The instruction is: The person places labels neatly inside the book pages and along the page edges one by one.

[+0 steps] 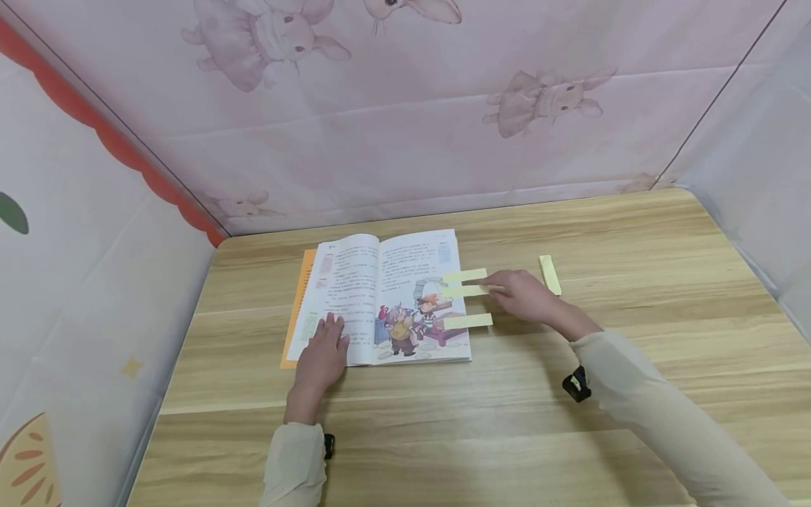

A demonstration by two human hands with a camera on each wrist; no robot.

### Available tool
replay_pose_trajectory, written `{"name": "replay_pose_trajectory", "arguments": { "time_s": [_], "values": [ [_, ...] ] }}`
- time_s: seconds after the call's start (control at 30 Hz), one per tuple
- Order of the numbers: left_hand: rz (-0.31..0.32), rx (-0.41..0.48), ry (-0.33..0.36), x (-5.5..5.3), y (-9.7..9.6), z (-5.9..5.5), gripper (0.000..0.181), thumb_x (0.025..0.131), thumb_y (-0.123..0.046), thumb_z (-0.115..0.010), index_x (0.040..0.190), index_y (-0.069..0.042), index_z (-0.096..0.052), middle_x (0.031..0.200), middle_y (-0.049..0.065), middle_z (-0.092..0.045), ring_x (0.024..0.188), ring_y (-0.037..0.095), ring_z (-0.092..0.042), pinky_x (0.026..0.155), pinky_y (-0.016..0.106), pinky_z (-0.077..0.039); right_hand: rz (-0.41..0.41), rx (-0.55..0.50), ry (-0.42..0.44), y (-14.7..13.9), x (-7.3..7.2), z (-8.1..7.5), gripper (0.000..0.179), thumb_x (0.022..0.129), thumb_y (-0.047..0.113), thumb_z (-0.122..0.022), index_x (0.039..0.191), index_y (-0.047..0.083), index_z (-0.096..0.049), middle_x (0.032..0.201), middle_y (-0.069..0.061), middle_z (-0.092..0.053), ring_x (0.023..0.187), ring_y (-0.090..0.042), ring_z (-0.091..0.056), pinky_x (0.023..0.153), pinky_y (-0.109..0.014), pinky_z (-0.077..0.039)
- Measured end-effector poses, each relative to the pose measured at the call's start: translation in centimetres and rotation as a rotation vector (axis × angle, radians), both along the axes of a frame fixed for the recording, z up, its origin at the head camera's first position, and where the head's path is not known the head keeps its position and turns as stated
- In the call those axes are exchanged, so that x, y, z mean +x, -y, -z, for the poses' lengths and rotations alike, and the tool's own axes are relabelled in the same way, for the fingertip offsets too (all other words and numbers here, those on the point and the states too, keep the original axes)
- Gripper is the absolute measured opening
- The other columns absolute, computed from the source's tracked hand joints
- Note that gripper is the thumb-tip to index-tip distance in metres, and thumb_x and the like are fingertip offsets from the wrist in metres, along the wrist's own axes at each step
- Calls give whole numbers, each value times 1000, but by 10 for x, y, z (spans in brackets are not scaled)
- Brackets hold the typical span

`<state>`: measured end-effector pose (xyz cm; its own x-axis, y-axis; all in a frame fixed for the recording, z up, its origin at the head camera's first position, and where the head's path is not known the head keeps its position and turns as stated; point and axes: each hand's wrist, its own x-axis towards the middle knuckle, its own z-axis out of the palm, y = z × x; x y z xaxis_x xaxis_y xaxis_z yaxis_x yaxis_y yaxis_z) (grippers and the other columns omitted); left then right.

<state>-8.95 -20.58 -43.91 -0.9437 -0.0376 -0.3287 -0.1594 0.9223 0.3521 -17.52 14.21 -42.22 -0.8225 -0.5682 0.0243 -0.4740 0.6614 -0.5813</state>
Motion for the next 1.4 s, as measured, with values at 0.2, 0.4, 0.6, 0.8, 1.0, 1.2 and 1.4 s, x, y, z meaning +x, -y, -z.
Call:
{"name": "replay_pose_trajectory", "arguments": {
  "time_s": [0.2,0.4,0.6,0.8,1.0,1.2,1.4],
  "values": [
    [-7,2,-5,-1,0,1,47,99,-20,-36,141,0,-30,149,16,-17,137,32,-11,108,52,-16,18,-32,-11,1,2,-3,28,85,1,-59,112,-7,-60,112,-22,-60,107,-38,-54,90,-49,-44],
    [-1,-1,6,-2,0,1,47,99,-20,-35,141,0,-29,149,16,-15,137,32,-9,108,52,-15,-40,-33,-15,10,8,-7,28,86,0,-57,113,-7,-59,115,-21,-59,109,-37,-53,94,-48,-41],
    [6,-4,6,-2,0,0,47,99,-20,-34,141,1,-28,149,17,-15,137,33,-9,108,53,-14,-223,-40,-47,24,14,-5,27,87,-7,-50,111,-5,-62,113,-18,-61,110,-33,-54,95,-44,-42],
    [3,7,4,-2,0,0,47,99,-20,-35,141,1,-28,149,16,-15,137,32,-9,108,53,-14,-256,-24,22,31,19,2,31,85,-10,-49,113,-4,-62,111,-17,-62,107,-31,-56,91,-41,-45],
    [2,3,-2,-2,0,2,47,99,-20,-35,141,1,-29,149,16,-16,137,32,-10,108,53,-15,-223,3,53,31,20,8,30,86,-7,-50,113,-4,-61,110,-16,-63,102,-27,-59,86,-39,-49],
    [10,-8,-18,-1,0,2,47,99,-20,-36,140,1,-31,149,17,-17,137,33,-12,107,52,-16,-212,3,65,31,21,11,29,87,-6,-49,113,-3,-61,110,-14,-63,100,-25,-59,84,-38,-49],
    [16,-6,-33,-1,2,0,46,98,-19,-37,139,3,-33,148,18,-20,136,34,-14,108,49,-17,-212,7,59,31,21,11,28,88,-5,-49,113,-3,-62,110,-14,-63,102,-27,-59,86,-39,-49]
  ]
}}
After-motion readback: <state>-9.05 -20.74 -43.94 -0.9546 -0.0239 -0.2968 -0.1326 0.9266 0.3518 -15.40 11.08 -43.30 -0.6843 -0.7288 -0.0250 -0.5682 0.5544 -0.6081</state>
